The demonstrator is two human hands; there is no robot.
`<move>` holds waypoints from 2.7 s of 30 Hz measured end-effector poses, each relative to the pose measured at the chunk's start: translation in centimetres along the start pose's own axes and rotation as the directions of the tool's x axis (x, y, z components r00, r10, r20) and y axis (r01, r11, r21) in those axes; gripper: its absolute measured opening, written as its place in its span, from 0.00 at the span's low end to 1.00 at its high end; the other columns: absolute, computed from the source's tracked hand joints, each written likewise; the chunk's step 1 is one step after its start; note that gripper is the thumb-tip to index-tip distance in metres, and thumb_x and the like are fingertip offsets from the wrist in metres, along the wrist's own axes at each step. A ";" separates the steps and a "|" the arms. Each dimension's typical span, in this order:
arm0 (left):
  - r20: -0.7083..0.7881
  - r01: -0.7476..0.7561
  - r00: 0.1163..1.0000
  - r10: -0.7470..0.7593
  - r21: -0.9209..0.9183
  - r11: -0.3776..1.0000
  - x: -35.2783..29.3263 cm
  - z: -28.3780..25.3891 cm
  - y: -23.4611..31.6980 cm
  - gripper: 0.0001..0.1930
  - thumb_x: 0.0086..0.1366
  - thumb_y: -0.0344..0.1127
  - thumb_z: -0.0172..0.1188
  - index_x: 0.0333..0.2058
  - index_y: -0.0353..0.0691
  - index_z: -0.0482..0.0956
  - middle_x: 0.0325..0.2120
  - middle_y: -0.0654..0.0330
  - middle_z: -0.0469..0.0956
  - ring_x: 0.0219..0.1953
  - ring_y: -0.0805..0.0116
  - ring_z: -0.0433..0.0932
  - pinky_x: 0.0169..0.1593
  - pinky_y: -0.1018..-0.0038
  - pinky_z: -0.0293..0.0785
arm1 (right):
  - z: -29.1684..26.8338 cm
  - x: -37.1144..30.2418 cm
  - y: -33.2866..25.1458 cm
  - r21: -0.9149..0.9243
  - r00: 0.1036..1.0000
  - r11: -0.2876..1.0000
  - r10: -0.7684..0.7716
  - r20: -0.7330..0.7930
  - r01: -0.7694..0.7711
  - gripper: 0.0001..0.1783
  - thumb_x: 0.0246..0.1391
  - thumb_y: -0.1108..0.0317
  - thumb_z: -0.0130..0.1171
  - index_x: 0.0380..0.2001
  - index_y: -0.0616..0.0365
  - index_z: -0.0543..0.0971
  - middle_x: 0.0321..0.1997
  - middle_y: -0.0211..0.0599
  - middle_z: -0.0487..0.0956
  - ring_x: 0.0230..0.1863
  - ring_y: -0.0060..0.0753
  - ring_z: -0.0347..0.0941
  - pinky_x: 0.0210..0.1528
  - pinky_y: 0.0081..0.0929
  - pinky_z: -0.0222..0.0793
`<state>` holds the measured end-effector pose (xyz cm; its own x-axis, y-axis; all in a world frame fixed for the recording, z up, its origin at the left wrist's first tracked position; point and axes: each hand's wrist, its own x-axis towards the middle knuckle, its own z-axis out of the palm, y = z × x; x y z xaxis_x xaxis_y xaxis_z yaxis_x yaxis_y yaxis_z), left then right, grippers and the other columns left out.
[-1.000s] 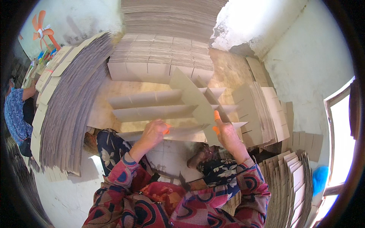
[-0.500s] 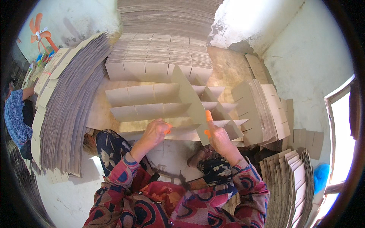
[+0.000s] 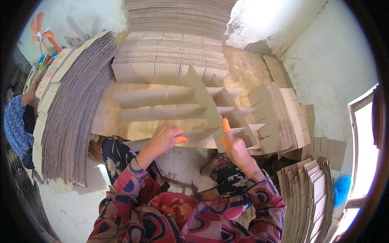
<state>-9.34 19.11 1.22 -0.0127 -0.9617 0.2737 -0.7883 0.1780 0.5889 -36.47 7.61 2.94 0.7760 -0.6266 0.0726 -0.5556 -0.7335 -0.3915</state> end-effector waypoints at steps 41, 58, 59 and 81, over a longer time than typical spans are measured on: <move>-0.115 -0.146 0.976 0.182 0.271 0.951 11.5 0.7 -10.2 0.15 0.47 0.19 0.55 0.36 0.39 0.75 0.25 0.50 0.72 0.31 0.47 0.72 0.35 0.57 0.68 | -0.2 1.0 -2.5 0.193 0.999 0.981 -0.018 0.045 0.009 0.44 0.51 0.81 0.53 0.68 0.55 0.46 0.21 0.61 0.71 0.24 0.62 0.70 0.26 0.43 0.67; -0.128 -0.045 0.988 0.081 0.268 0.962 11.2 -1.8 -6.4 0.19 0.48 0.27 0.62 0.42 0.38 0.76 0.35 0.49 0.78 0.39 0.48 0.74 0.42 0.61 0.71 | 1.3 -0.6 -0.7 -0.058 0.987 0.997 -0.055 -0.153 0.046 0.38 0.47 0.70 0.60 0.63 0.55 0.61 0.30 0.50 0.78 0.25 0.47 0.74 0.23 0.40 0.70; -0.157 -0.056 0.983 0.096 0.241 0.969 10.8 -2.3 -5.8 0.21 0.49 0.29 0.63 0.45 0.38 0.75 0.37 0.49 0.78 0.40 0.48 0.73 0.44 0.61 0.70 | 0.8 -1.0 0.3 -0.102 0.960 0.993 -0.085 -0.265 0.059 0.36 0.46 0.69 0.61 0.62 0.55 0.64 0.31 0.49 0.78 0.25 0.45 0.75 0.23 0.39 0.70; -0.279 0.111 0.958 -0.071 0.133 0.985 -5.6 -6.1 1.7 0.19 0.44 0.28 0.69 0.39 0.34 0.79 0.33 0.49 0.80 0.35 0.51 0.77 0.38 0.64 0.72 | -5.4 -5.0 22.1 -0.301 0.652 0.595 0.552 -0.520 -0.745 0.21 0.49 0.52 0.62 0.38 0.55 0.73 0.37 0.46 0.78 0.42 0.52 0.75 0.38 0.48 0.68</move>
<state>-6.86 26.05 5.40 0.2151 -0.8755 0.4326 -0.8594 0.0407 0.5097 -54.21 -6.89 -1.11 0.0435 -0.9503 0.3082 -0.9987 -0.0493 -0.0112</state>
